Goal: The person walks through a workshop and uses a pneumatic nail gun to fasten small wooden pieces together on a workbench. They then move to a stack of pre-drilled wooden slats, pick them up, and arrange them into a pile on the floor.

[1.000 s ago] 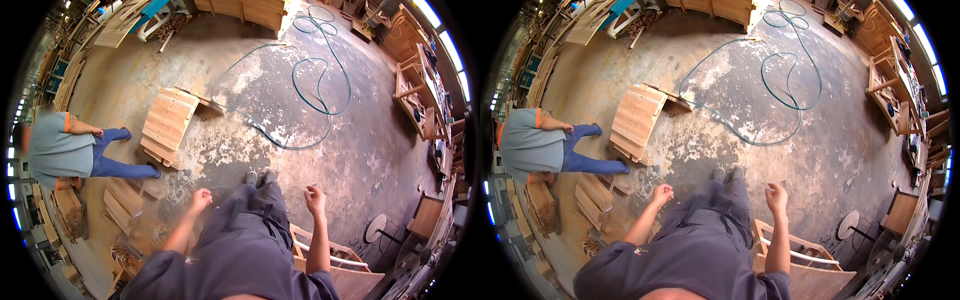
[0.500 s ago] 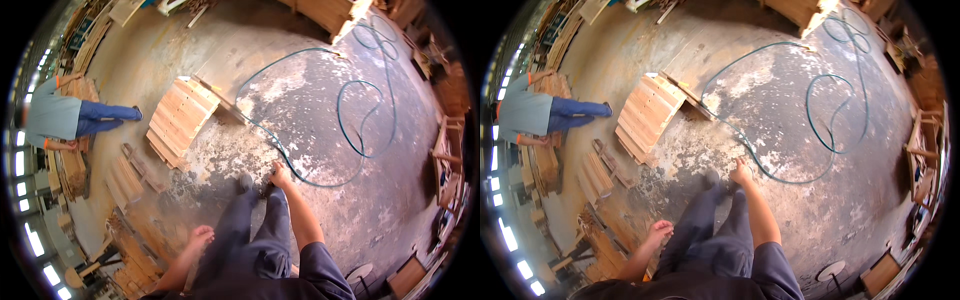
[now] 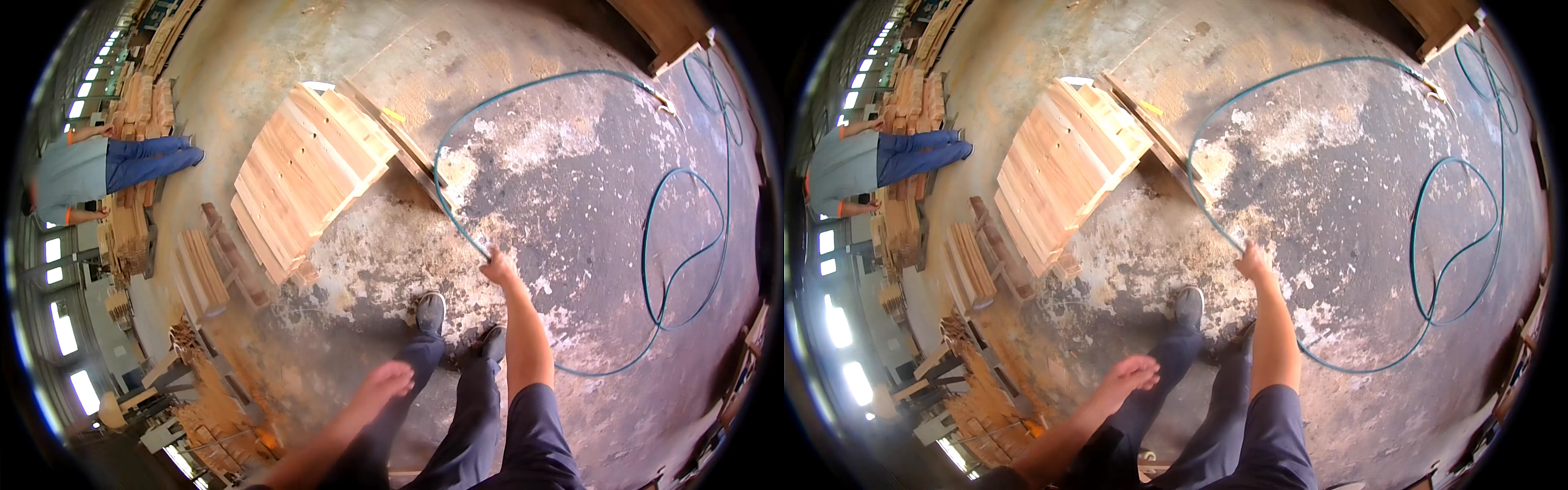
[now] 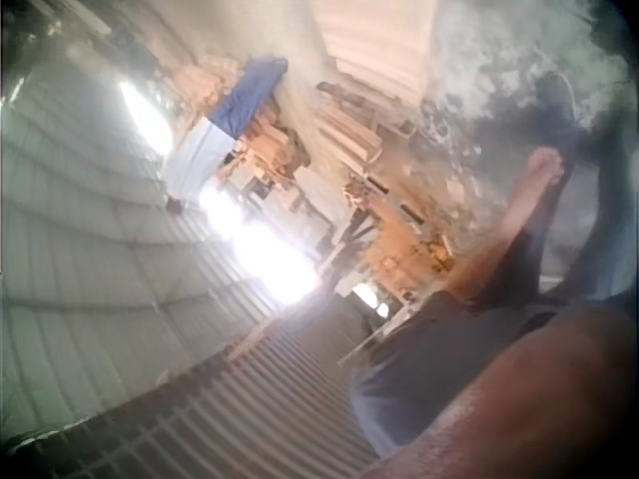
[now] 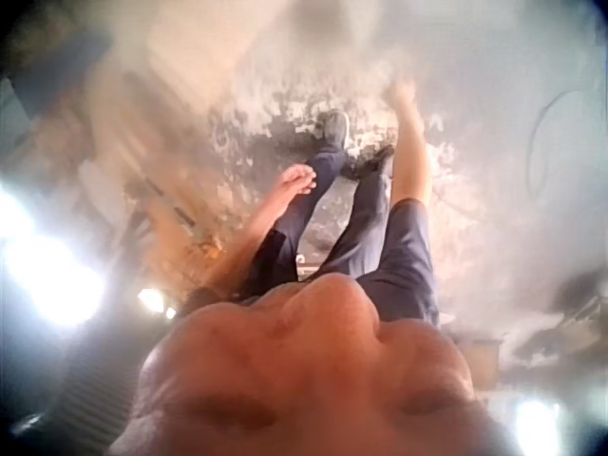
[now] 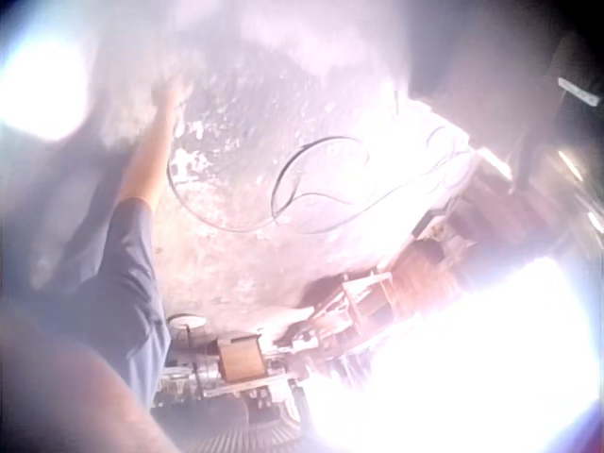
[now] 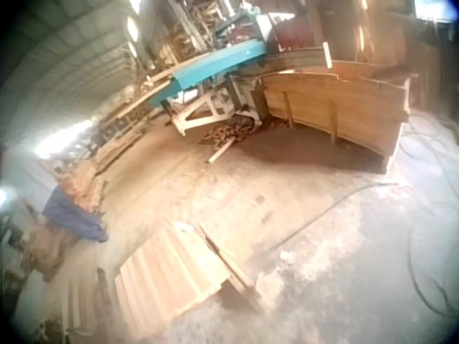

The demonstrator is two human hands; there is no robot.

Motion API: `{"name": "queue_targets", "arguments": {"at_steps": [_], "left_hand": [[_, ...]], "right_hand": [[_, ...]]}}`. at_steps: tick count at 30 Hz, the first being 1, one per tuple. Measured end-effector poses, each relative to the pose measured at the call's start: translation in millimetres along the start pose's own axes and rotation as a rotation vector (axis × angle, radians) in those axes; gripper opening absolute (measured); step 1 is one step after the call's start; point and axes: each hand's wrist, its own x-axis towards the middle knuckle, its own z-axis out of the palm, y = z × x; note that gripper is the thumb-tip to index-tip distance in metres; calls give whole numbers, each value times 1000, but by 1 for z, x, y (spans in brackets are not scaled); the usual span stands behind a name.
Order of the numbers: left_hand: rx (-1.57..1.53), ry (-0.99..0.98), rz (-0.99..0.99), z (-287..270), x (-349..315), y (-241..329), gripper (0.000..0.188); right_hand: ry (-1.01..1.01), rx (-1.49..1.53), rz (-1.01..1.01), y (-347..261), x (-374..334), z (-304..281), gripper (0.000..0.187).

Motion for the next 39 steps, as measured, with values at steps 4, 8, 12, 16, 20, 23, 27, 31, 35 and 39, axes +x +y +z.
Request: {"name": "queue_targets", "arguments": {"at_steps": [4,8,12,16,20,23,27,31,35,39], "left_hand": [[-241,-62,-214,46,82,54,65],[-570,-347,-269,102,50,157,77],[-528,-591,13,181,2,248,48],[-686,-865,117,286,-84,355,29],[-879,-1028,261,365,-113,436,32],[-891,-936,308,393,-129,485,36],[-1005,-747,173,390,-124,517,41],[-1117,-687,317,346,-82,494,30],[-583,-573,430,369,-168,451,15],[69,-761,684,395,-228,406,9]], "right_hand": [[414,-390,-264,-7,-93,40,27],[397,-91,-315,-60,-327,-59,9],[523,-180,-234,-14,-516,-150,9],[717,-268,-200,23,-657,-228,9],[802,-438,68,183,-783,-238,37],[1043,-274,266,256,-854,-261,23],[965,-391,502,258,-889,-318,19],[937,-200,582,243,-848,-397,25],[1001,143,545,216,-793,-471,34],[907,788,54,122,-685,-595,43]]}}
